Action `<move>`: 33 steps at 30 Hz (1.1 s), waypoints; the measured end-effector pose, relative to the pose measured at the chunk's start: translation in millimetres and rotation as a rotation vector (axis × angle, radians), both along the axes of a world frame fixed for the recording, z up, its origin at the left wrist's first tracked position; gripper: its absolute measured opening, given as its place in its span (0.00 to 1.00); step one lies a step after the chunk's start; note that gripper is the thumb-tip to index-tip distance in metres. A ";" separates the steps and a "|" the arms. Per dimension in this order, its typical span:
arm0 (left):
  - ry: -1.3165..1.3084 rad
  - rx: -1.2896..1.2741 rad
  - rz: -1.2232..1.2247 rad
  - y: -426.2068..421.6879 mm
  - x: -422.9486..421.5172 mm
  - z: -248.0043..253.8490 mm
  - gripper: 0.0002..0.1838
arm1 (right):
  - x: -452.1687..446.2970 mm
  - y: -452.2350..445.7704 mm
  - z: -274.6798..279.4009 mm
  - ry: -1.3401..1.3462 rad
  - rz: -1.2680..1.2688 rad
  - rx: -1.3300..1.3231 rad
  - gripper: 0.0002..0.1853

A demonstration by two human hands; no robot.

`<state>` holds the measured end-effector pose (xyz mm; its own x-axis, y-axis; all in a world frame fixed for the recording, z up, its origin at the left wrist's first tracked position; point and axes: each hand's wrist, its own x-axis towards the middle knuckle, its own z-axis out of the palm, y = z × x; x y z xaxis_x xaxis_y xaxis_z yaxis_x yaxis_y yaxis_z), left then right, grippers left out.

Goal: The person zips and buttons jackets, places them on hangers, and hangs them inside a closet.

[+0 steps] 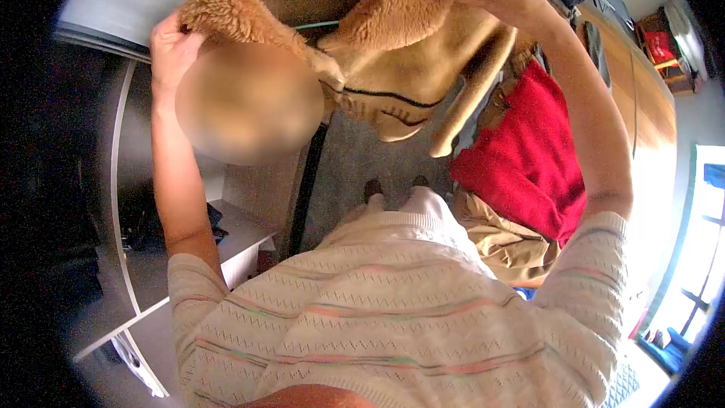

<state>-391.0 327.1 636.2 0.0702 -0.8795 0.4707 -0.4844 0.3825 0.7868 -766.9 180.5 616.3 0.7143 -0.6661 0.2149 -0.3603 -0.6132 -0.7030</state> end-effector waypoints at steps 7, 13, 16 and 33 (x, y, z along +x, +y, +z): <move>-0.167 -0.009 0.150 19.5 -3.8 -8.1 0.12 | -18.1 -30.7 -16.4 0.364 0.130 -0.138 0.17; -0.140 -0.003 0.131 28.1 -3.7 -14.7 0.13 | 26.6 12.0 17.3 0.303 0.180 0.118 0.11; -0.131 0.054 0.212 41.5 3.6 -19.7 0.13 | 33.9 11.6 10.1 0.219 0.220 0.115 0.11; 0.389 0.334 0.560 107.2 -106.2 -63.3 0.10 | 82.6 54.2 -99.4 0.005 0.232 -0.089 0.11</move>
<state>-497.2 434.3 572.9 0.6546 -0.7551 0.0357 -0.2002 -0.1276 0.9714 -684.3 234.8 516.9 0.8470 -0.4626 0.2620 -0.2056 -0.7395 -0.6409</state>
